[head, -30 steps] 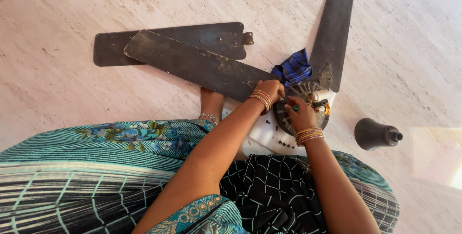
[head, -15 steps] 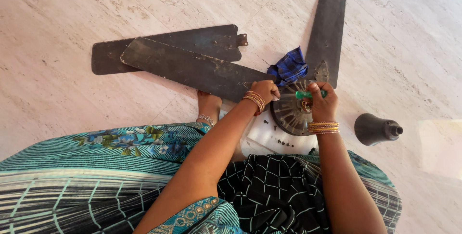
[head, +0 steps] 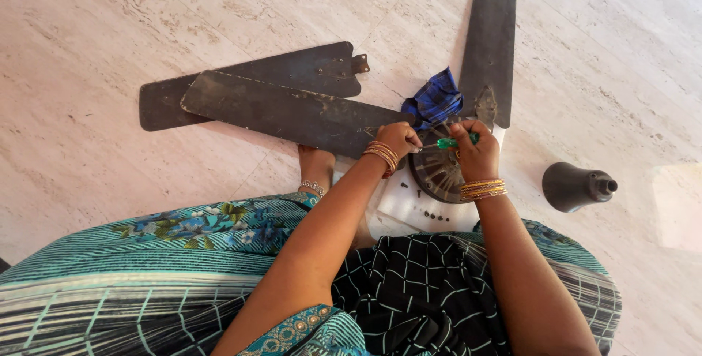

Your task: The person sits on the floor and uses a green-handled screwdriver to loosen and remove screws from a ceiling fan blade. They detach one blade from the fan hub and place it on the floor. The person continues to work on the fan hub and other blades.

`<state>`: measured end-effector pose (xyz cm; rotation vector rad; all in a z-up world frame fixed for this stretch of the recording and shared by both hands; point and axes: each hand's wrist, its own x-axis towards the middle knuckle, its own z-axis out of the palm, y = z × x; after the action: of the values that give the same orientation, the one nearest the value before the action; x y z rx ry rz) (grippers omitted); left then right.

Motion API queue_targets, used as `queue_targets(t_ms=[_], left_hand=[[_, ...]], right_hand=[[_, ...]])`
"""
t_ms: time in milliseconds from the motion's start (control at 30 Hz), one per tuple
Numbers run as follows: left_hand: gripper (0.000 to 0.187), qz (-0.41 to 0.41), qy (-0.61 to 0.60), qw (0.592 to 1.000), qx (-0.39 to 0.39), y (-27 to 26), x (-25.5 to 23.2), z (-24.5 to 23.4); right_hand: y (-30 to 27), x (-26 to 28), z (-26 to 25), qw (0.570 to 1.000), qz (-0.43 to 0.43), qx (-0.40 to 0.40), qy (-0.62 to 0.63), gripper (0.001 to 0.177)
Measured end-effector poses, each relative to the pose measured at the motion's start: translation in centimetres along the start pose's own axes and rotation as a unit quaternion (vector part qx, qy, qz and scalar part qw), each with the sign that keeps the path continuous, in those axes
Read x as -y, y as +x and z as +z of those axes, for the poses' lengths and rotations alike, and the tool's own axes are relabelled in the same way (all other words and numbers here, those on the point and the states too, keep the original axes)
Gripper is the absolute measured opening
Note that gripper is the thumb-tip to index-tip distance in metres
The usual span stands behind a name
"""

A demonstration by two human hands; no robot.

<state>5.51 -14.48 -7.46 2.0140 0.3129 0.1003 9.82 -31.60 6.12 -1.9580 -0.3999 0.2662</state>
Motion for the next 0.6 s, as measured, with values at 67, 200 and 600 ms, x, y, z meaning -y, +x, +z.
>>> queue_targets(t_ms=[67,200,600], left_hand=[[0.009,-0.006,0.014,1.0,0.008,0.0,-0.2,-0.2],[0.01,-0.025,-0.002,0.999,0.028,-0.4,-0.7,-0.7],[0.008,-0.008,0.009,1.0,-0.005,-1.0,-1.5,-1.0]], right_hand=[[-0.3,0.4,0.3,1.0,-0.009,0.005,-0.003,0.031],[-0.7,1.1,0.6,0.998,-0.051,0.003,-0.034,0.03],[-0.8,1.5,0.7,0.997,-0.07,0.01,-0.037,0.03]])
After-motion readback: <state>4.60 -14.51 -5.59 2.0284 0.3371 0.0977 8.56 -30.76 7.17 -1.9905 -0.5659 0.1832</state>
